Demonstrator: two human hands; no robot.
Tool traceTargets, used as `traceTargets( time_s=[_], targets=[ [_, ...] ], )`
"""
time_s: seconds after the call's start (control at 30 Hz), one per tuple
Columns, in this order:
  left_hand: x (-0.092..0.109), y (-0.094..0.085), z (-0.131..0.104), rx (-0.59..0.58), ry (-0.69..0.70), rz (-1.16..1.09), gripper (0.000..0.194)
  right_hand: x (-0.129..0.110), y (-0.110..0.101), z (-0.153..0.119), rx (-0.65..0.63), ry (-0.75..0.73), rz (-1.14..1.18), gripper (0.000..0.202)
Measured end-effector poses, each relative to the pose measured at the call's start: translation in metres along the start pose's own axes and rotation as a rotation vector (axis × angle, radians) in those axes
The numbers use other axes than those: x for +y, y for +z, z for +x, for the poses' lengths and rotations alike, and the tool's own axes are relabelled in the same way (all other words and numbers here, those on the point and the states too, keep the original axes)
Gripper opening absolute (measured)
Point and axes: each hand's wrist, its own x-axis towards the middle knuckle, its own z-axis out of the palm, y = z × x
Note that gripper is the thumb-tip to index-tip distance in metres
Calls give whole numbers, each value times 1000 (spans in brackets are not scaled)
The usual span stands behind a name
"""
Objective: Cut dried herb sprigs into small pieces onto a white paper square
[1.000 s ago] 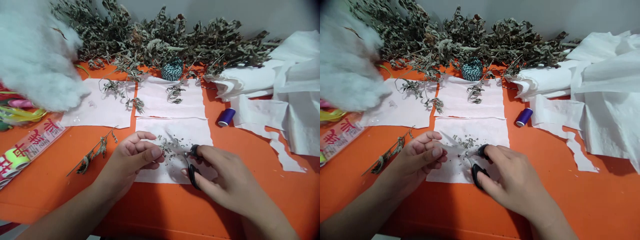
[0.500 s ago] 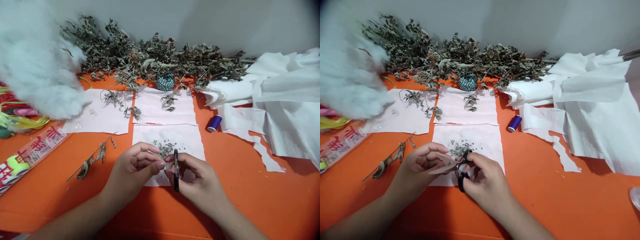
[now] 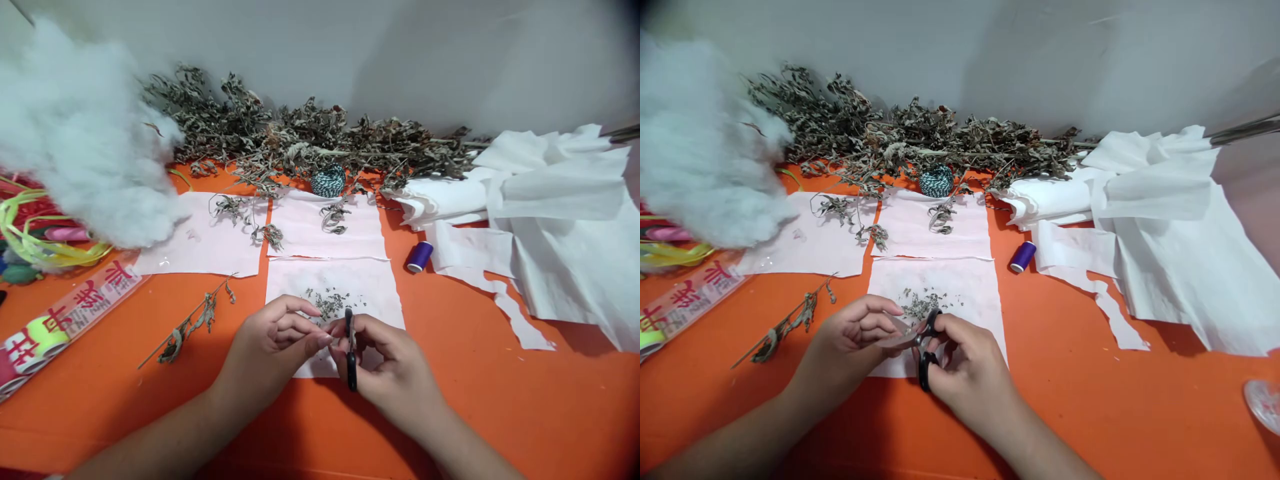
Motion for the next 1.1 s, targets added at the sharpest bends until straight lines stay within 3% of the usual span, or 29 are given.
traceTargets(
  time_s=[0.5,0.67,0.8,0.93,1.1],
  targets=[
    [-1,-1,2,-83,-83,-106,25,-3,0,-1,-13,-2,62,10],
    [-2,-2,3,-70,-35,-95,25,1,0,-2,72,32,145,9],
    [-2,0,0,-68,-9,-36,21,-2,0,-3,68,137,340,19],
    [-2,6,-5,39,103,126,13,-9,1,-1,78,298,641,32],
    [3,10,-9,84,142,177,10,-11,-1,1,42,353,804,28]
  ],
)
